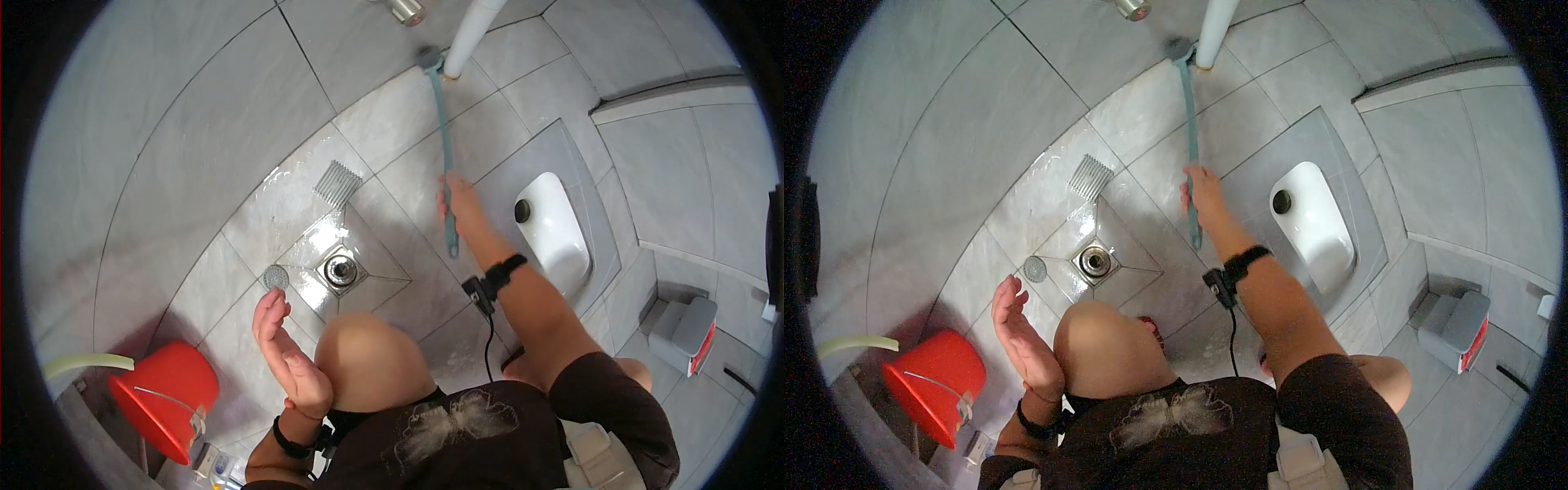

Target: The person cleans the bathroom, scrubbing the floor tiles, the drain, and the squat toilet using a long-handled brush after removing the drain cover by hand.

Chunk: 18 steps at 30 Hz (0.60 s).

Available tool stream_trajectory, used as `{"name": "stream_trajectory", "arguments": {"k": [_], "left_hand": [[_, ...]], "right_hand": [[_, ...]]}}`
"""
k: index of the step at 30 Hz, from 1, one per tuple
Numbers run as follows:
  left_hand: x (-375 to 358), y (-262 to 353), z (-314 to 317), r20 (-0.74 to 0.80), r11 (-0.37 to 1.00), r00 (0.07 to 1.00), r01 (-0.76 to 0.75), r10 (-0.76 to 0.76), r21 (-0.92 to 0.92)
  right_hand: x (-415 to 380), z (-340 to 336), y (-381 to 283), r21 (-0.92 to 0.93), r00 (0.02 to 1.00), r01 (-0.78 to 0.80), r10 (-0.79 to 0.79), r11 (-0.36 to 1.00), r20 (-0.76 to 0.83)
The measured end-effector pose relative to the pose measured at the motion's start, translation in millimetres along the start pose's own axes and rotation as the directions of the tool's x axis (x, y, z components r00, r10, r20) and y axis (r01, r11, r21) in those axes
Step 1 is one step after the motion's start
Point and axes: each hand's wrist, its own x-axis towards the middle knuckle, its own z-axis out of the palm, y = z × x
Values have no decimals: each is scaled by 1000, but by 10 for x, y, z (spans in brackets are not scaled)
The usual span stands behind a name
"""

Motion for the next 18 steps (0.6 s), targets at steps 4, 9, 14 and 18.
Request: {"name": "stream_trajectory", "arguments": {"k": [4, 9, 14, 18], "left_hand": [[-8, 4, 5, 2, 1000, 1000, 9, -9, 4], [43, 11, 74, -1, 1000, 1000, -11, 11, -15], [27, 19, 109, 22, 1000, 1000, -7, 7, -3], [7, 35, 103, 20, 1000, 1000, 7, -7, -11]], "right_hand": [[233, 187, 99, -221, 986, 125, -145, 967, -77], [107, 87, 760, -596, 953, 195, -294, 779, -73], [162, -22, 294, -319, 986, 124, -154, 940, -70], [375, -445, 29, -140, 998, 28, -21, 990, 54]]}}
